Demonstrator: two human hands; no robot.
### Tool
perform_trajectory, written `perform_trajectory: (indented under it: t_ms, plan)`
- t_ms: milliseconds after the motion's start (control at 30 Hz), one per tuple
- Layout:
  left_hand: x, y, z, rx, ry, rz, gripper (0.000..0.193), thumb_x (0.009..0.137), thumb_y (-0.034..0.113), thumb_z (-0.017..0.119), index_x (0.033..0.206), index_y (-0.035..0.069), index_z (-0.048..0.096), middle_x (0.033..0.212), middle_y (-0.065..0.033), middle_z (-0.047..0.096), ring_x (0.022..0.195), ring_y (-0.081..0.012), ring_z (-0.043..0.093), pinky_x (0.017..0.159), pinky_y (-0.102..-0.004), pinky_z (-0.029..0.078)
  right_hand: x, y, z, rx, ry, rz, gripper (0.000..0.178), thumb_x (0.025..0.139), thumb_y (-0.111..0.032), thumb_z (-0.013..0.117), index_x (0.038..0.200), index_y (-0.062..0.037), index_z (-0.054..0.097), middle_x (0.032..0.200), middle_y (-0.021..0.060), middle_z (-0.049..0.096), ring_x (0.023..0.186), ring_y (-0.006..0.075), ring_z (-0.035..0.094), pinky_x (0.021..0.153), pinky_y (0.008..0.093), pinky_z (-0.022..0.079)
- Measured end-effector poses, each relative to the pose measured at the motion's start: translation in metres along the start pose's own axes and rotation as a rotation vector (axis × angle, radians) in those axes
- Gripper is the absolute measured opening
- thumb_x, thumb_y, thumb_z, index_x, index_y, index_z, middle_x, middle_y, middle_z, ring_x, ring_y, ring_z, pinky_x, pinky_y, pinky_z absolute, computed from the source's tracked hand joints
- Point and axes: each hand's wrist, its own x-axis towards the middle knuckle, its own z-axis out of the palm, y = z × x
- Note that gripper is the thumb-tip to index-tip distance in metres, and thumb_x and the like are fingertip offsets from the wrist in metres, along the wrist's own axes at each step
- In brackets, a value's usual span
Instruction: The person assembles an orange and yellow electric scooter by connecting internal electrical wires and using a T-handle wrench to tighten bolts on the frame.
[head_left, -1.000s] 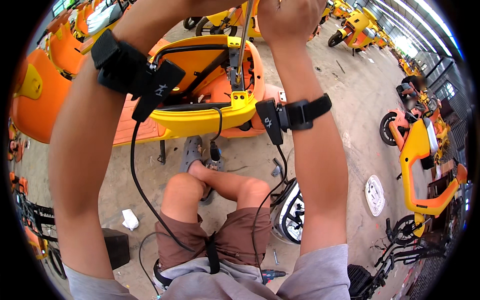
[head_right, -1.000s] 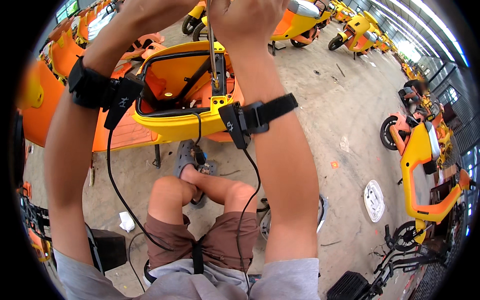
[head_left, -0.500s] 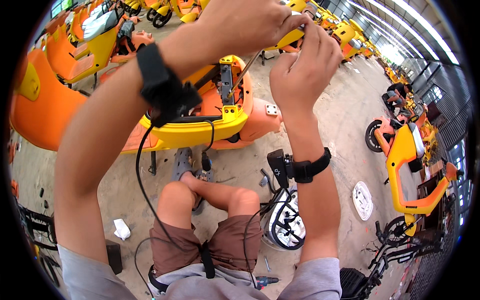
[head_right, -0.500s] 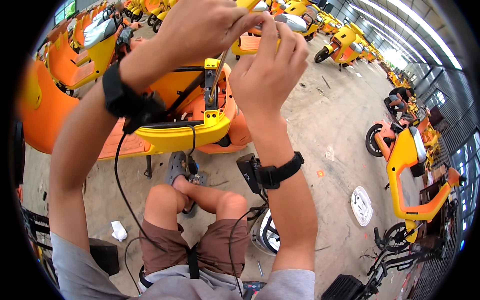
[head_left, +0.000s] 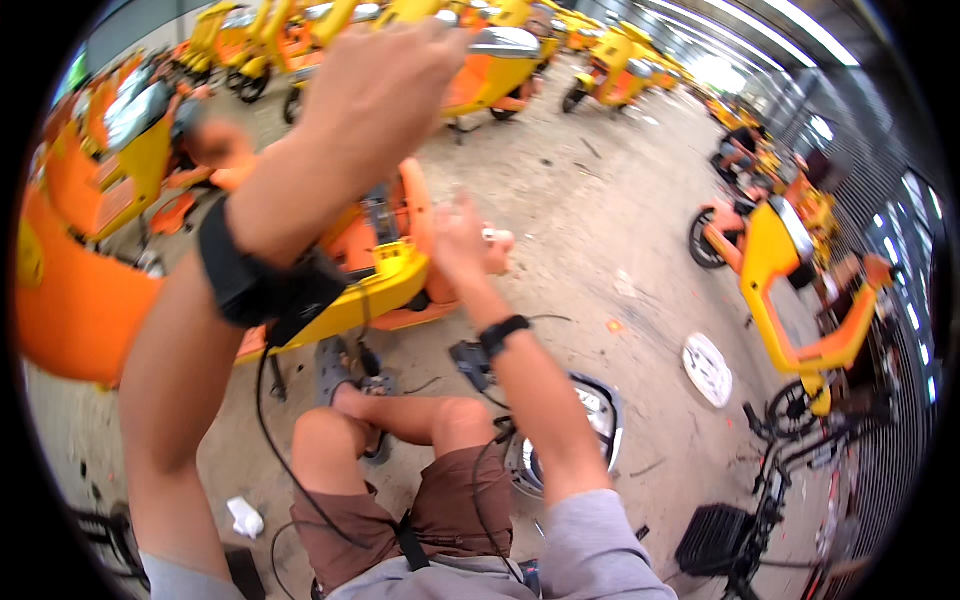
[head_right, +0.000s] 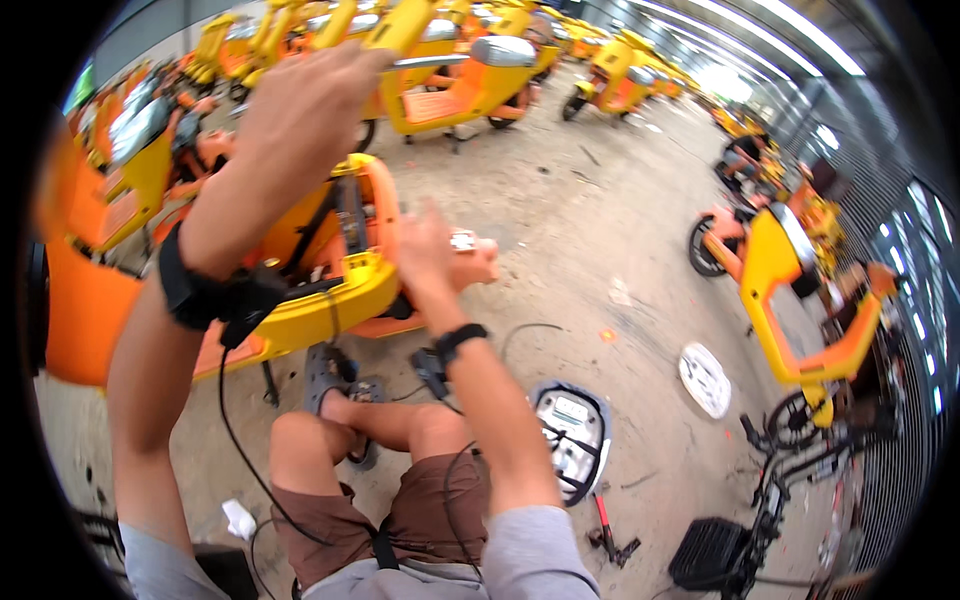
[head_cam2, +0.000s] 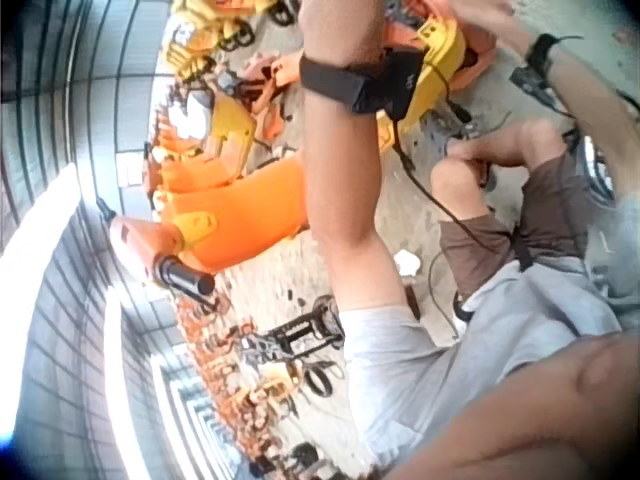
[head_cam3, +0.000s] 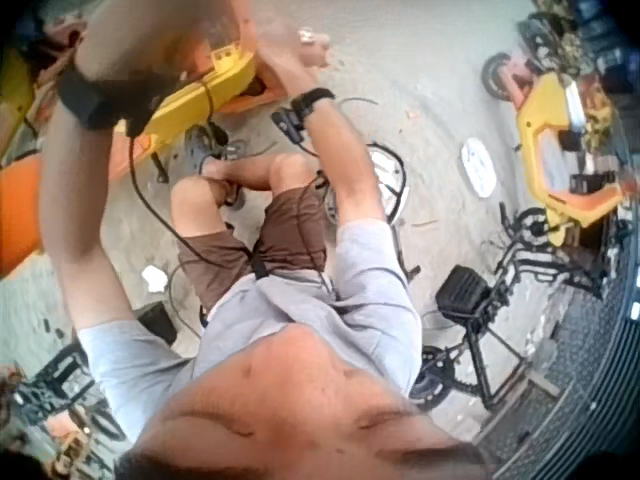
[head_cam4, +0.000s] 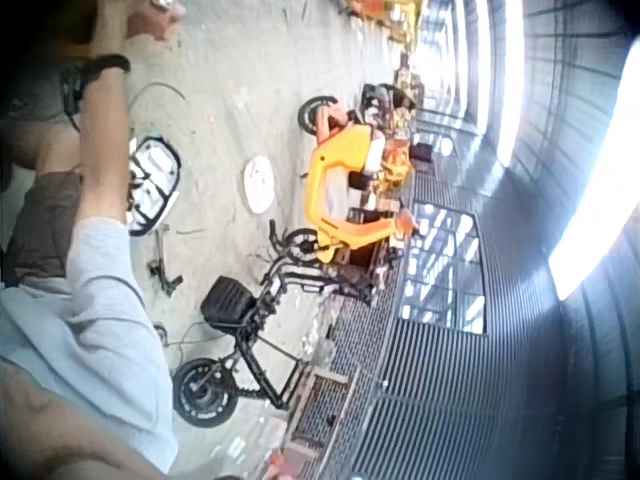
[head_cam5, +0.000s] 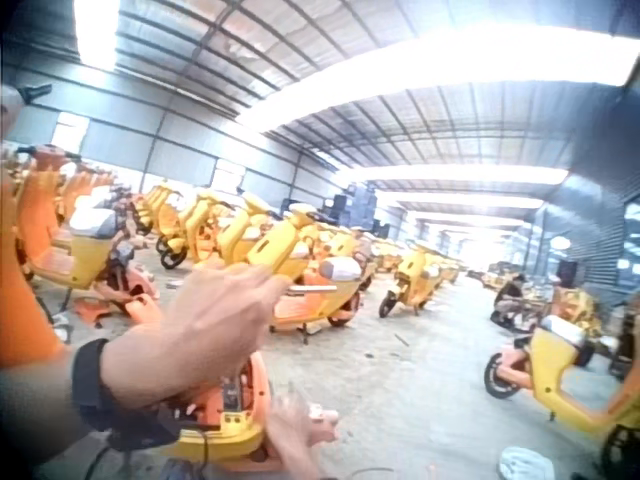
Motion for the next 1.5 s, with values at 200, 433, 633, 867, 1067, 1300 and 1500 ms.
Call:
perform_trajectory:
  t_ms: [200,433,633,867,1067,1300,1500]
  plan:
    - [-0.004,0.013,0.0,0.0,0.189,0.163,0.037,0.092,0.038,0.066,0.075,0.006,0.059,0.069,-0.0073,0.058,0.068,-0.0253,0.056,0.07,-0.0365,0.041,-0.011,-0.018,0.048,0.238,-0.093,0.341,0.047,0.1,-0.033,0.042,0.135,-0.0046,0.054,0.13,0.023,0.061,0.121,0.0394,0.056,0.105,0.0484,0.041]
    - [-0.006,-0.028,0.015,-0.129,0.265,0.037,0.045,0.093,0.042,0.067,0.065,0.007,0.061,0.06,-0.0047,0.05,0.057,-0.0211,0.046,0.06,-0.0358,0.036,-0.017,-0.02,0.046,0.26,-0.066,0.332,0.047,0.1,-0.033,0.041,0.134,-0.0041,0.057,0.13,0.0203,0.062,0.122,0.0365,0.056,0.105,0.0463,0.041]
    - [0.0,-0.04,0.012,-0.585,0.167,0.295,0.031,0.088,0.018,0.062,0.063,0.003,0.051,0.059,-0.005,0.042,0.065,-0.021,0.04,0.067,-0.0359,0.031,-0.019,-0.023,0.042,0.281,-0.044,0.33,0.045,0.1,-0.031,0.042,0.131,-0.0028,0.058,0.127,0.021,0.064,0.119,0.0384,0.058,0.102,0.0459,0.044]
    - [0.002,-0.008,0.027,-0.644,0.144,0.06,0.021,0.089,0.018,0.053,0.078,0.001,0.056,0.093,-0.0087,0.057,0.094,-0.025,0.049,0.092,-0.0379,0.034,-0.02,-0.03,0.043,0.256,-0.012,0.329,0.044,0.099,-0.032,0.043,0.13,-0.0056,0.06,0.121,0.0206,0.066,0.114,0.0388,0.06,0.099,0.0469,0.044]
    - [-0.012,-0.006,0.024,-0.667,0.134,-0.172,0.027,0.086,0.018,0.048,0.095,0.004,0.069,0.138,-0.0145,0.056,0.136,-0.0333,0.042,0.115,-0.0433,0.026,-0.019,-0.026,0.039,0.274,-0.041,0.343,0.043,0.099,-0.033,0.044,0.129,-0.0066,0.06,0.121,0.0194,0.067,0.114,0.0383,0.06,0.099,0.0474,0.045]
    - [-0.005,-0.027,0.018,-0.896,-0.121,-0.13,0.031,0.083,0.017,0.044,0.097,0.006,0.071,0.148,-0.0095,0.05,0.141,-0.0248,0.04,0.116,-0.0403,0.03,-0.024,-0.025,0.042,0.262,-0.007,0.312,0.044,0.099,-0.034,0.045,0.129,-0.0068,0.061,0.121,0.0198,0.067,0.114,0.0383,0.06,0.099,0.0475,0.045]
    - [0.001,-0.033,0.01,-1.056,-0.307,-0.058,0.036,0.074,0.012,0.042,0.096,0.007,0.07,0.148,-0.0106,0.05,0.143,-0.0251,0.038,0.118,-0.0443,0.03,-0.024,-0.018,0.044,0.27,0.021,0.283,0.044,0.099,-0.034,0.045,0.129,-0.0061,0.061,0.122,0.02,0.066,0.115,0.0387,0.06,0.099,0.0474,0.045]
